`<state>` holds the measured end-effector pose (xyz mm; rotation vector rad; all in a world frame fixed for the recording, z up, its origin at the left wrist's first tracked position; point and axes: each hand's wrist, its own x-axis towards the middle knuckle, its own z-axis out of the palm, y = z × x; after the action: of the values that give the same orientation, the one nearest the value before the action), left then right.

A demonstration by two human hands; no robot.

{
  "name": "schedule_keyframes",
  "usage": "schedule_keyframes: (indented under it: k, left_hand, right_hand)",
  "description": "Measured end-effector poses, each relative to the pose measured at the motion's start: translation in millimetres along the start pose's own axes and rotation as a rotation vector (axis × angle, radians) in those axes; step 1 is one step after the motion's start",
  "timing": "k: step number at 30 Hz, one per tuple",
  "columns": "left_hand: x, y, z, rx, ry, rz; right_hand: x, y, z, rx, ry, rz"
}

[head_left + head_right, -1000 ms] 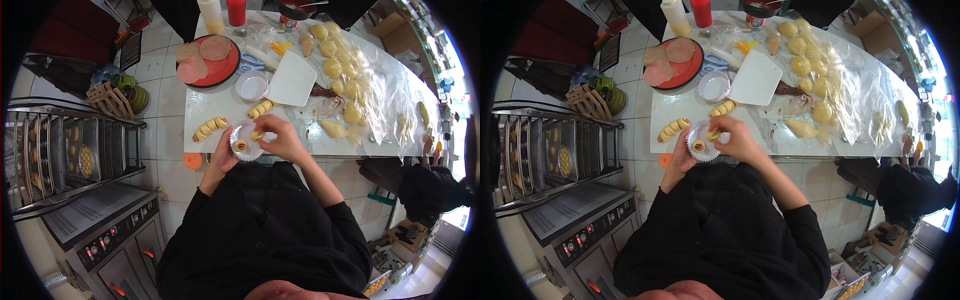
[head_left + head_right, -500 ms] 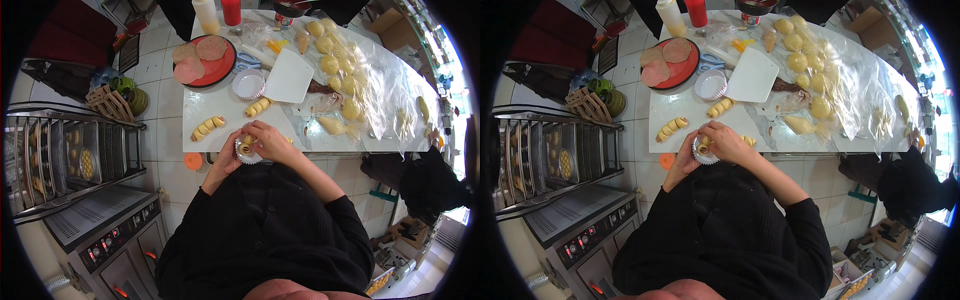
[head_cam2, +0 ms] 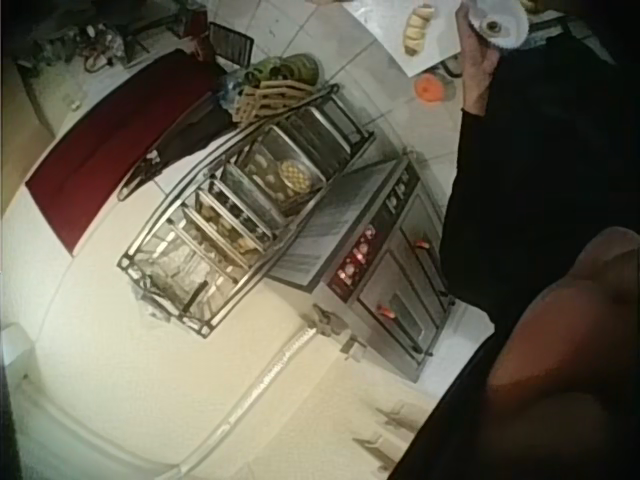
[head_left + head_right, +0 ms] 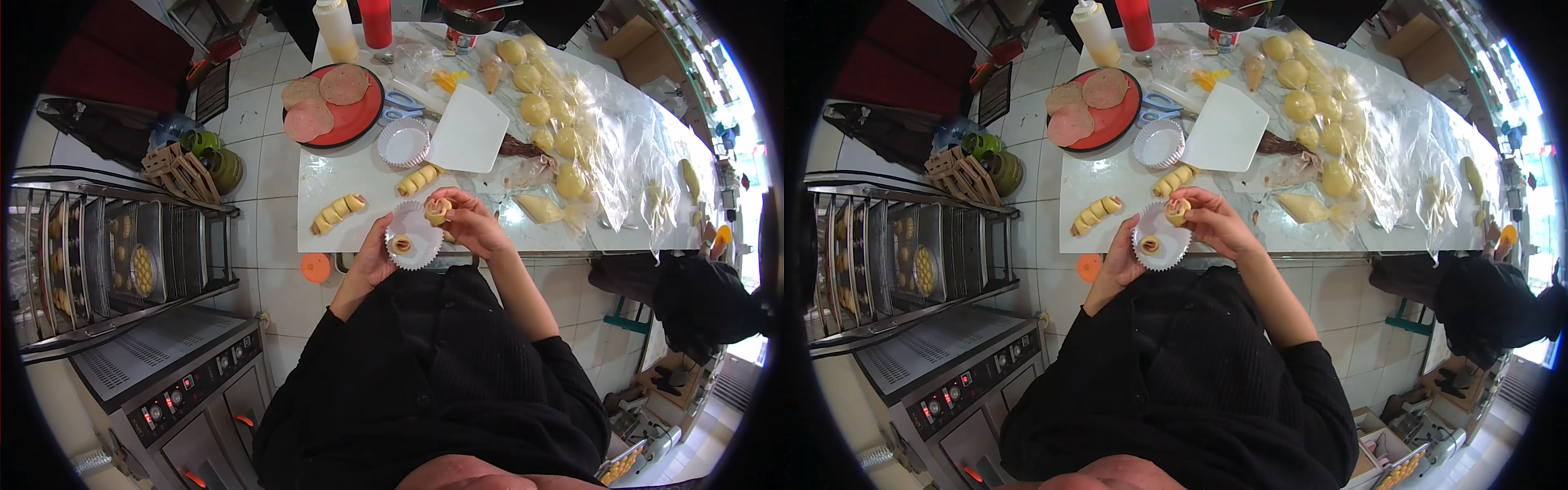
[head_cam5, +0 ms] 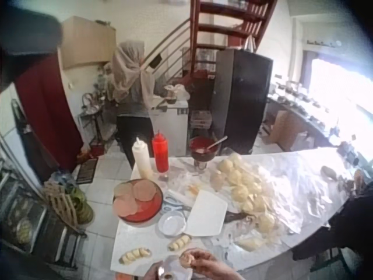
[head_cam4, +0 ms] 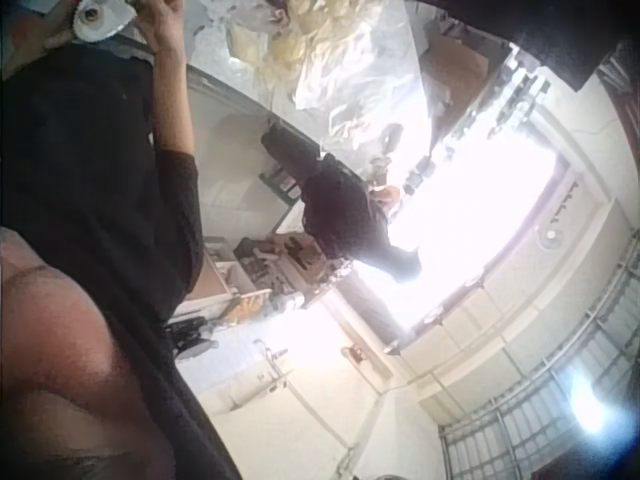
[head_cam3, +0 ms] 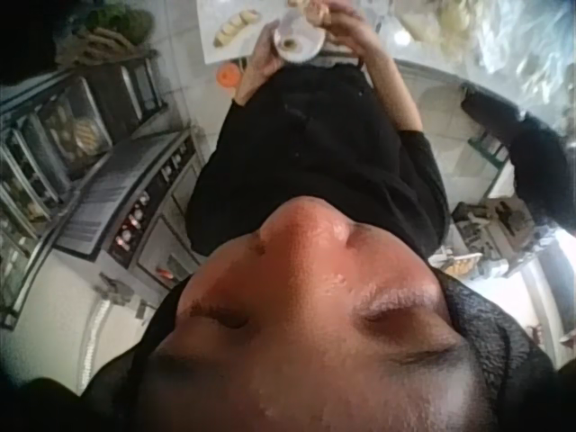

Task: The person rolls pieces of dough into oval shapes, places slices of ham and cheese on them, and rolls them up. Then, the person cuts the rolls into smaller pieces and places them into paper cupcake liners, finishing by piping a topping onto each piece.

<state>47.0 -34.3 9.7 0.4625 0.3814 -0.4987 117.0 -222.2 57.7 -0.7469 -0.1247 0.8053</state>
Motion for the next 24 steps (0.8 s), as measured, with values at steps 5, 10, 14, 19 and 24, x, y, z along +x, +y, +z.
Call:
schedule_keyframes:
  k: [5, 10, 14, 19, 24]
  left_hand:
    - [0, -3, -3, 0.023, 0.02, 0.003]
    - [-1, -7, -1, 0.034, 0.025, 0.029]
    - [1, -8, -6, 0.018, -0.018, 0.037]
    - [-4, -4, 2, 0.003, 0.003, 0.023]
    - [-2, -7, -9, -0.019, -0.023, 0.015]
  right_hand:
    - [1, 8, 8, -0.584, -0.018, -0.18]
    - [6, 19, 25, -1.376, -0.004, -0.329]
    - [10, 29, 23, -1.501, -0.01, -0.45]
    - [5, 29, 20, -1.726, 0.001, -0.38]
    - [-2, 16, 30, -1.884, -0.016, -0.358]
